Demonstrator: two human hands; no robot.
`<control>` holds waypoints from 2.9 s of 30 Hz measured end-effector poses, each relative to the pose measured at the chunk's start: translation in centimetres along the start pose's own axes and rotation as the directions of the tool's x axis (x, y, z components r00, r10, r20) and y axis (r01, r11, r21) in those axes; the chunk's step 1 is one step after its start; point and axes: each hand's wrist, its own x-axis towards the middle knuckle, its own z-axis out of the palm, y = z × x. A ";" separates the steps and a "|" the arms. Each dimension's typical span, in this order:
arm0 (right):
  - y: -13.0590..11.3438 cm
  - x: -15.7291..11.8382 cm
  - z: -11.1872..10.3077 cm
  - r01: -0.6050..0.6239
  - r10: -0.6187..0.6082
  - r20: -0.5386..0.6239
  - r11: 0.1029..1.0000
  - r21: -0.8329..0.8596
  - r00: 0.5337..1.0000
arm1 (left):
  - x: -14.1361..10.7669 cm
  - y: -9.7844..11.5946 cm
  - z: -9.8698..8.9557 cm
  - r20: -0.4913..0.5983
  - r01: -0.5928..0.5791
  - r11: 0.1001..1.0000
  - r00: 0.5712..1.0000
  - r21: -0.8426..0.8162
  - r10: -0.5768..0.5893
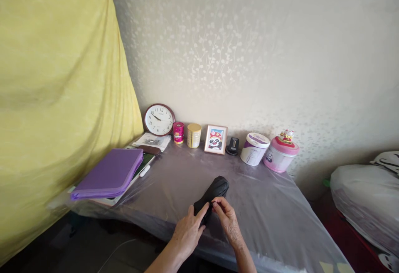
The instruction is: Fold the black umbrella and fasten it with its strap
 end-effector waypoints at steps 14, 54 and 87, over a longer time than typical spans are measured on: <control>0.1 3.5 1.9 -0.001 -0.013 -0.051 0.966 -0.257 0.999 | -0.9 -1.3 0.7 -0.040 0.023 0.998 0.999 -0.058 -0.025; 1.6 0.9 -9.0 -0.057 0.003 -0.185 0.955 -0.291 0.983 | -1.7 -2.4 1.5 -0.052 -0.073 0.984 0.996 -0.160 0.066; 5.1 1.0 -10.8 -0.085 -0.021 -0.198 0.856 -0.511 0.980 | 1.0 -6.2 -0.3 -0.147 0.055 0.997 0.987 -0.061 -0.064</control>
